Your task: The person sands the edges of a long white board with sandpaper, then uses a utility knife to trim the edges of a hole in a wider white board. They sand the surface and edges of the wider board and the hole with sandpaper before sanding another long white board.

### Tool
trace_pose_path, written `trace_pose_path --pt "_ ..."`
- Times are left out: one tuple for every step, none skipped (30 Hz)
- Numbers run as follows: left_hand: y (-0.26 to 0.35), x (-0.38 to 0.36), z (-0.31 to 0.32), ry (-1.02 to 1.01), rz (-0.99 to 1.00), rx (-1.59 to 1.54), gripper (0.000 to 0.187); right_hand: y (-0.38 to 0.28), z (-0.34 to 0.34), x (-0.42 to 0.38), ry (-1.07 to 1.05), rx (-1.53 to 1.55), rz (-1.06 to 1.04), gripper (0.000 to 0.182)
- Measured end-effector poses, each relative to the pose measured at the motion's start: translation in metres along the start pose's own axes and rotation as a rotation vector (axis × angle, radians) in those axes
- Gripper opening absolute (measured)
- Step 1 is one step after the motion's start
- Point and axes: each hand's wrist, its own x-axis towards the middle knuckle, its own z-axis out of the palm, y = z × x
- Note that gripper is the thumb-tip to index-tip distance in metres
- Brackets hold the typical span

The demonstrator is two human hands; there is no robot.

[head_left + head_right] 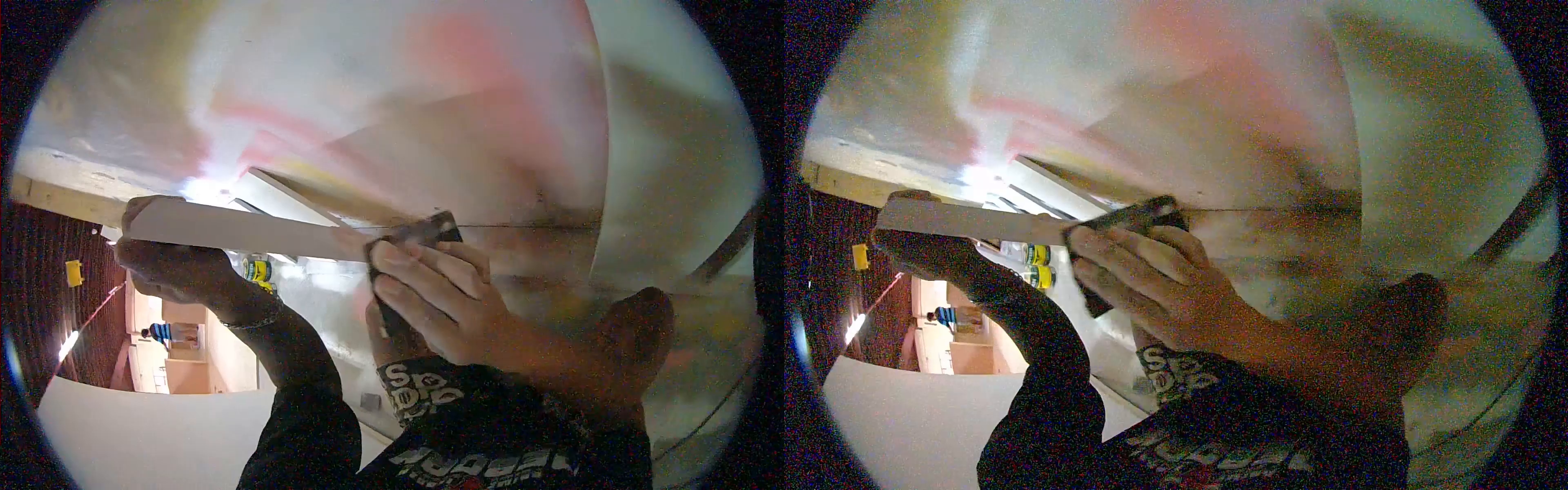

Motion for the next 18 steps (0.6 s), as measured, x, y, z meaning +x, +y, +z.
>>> trace_pose_path --pt "-0.004 0.001 -0.002 -0.001 -0.025 -0.044 0.064 0.002 0.004 -0.004 0.029 -0.028 -0.017 0.039" --pt "-0.007 0.001 -0.002 -0.014 -0.048 -0.093 0.063 0.000 0.007 -0.009 0.029 -0.027 -0.010 0.039" --pt "-0.006 -0.001 -0.003 -0.029 -0.047 -0.094 0.063 -0.006 0.005 0.004 0.035 0.019 0.013 0.043" --pt "-0.006 -0.002 -0.004 -0.029 0.057 0.183 0.054 -0.009 0.005 0.017 0.042 0.063 0.031 0.047" --pt "-0.005 -0.002 -0.003 -0.021 0.162 0.459 0.046 -0.008 0.005 0.028 0.073 0.084 -0.005 0.046" --pt "-0.002 -0.002 -0.002 -0.023 0.166 0.460 0.046 -0.007 0.005 0.027 0.075 0.087 -0.002 0.046" --pt "0.005 -0.001 0.000 -0.013 0.045 0.315 0.049 -0.007 0.005 0.023 0.063 0.077 0.016 0.044" --pt "0.009 -0.001 0.002 0.001 -0.078 0.169 0.052 -0.006 0.004 0.017 0.049 0.064 0.030 0.042" --pt "0.006 -0.001 0.002 0.011 -0.082 0.170 0.052 -0.005 0.008 0.010 0.068 0.025 0.060 0.040" --pt "0.004 -0.001 0.000 0.010 0.036 0.271 0.048 -0.002 0.013 0.004 0.064 0.026 0.052 0.040" --pt "0.001 -0.002 -0.002 -0.002 0.157 0.371 0.043 -0.001 0.018 -0.002 0.083 0.029 0.074 0.043" --pt "-0.004 -0.001 -0.004 -0.014 0.161 0.371 0.043 -0.002 0.022 -0.003 0.105 0.033 0.106 0.046" --pt "-0.010 0.002 -0.007 -0.049 0.120 0.203 0.044 -0.007 0.014 0.012 0.079 0.048 0.120 0.045" --pt "-0.013 0.003 -0.008 -0.074 0.077 0.036 0.044 -0.008 0.015 0.019 0.082 0.050 0.125 0.045" --pt "-0.014 0.003 -0.011 -0.075 0.081 0.037 0.044 -0.008 0.016 0.025 0.104 0.061 0.089 0.045" --pt "-0.016 0.004 -0.017 -0.091 -0.002 0.079 0.049 -0.009 0.019 0.030 0.125 0.072 0.052 0.046" --pt "-0.019 0.005 -0.020 -0.107 -0.085 0.120 0.053 -0.008 0.014 0.024 0.073 0.089 0.049 0.046" --pt "-0.021 0.004 -0.021 -0.103 -0.085 0.122 0.053 -0.008 0.011 0.012 0.073 0.090 0.045 0.046"
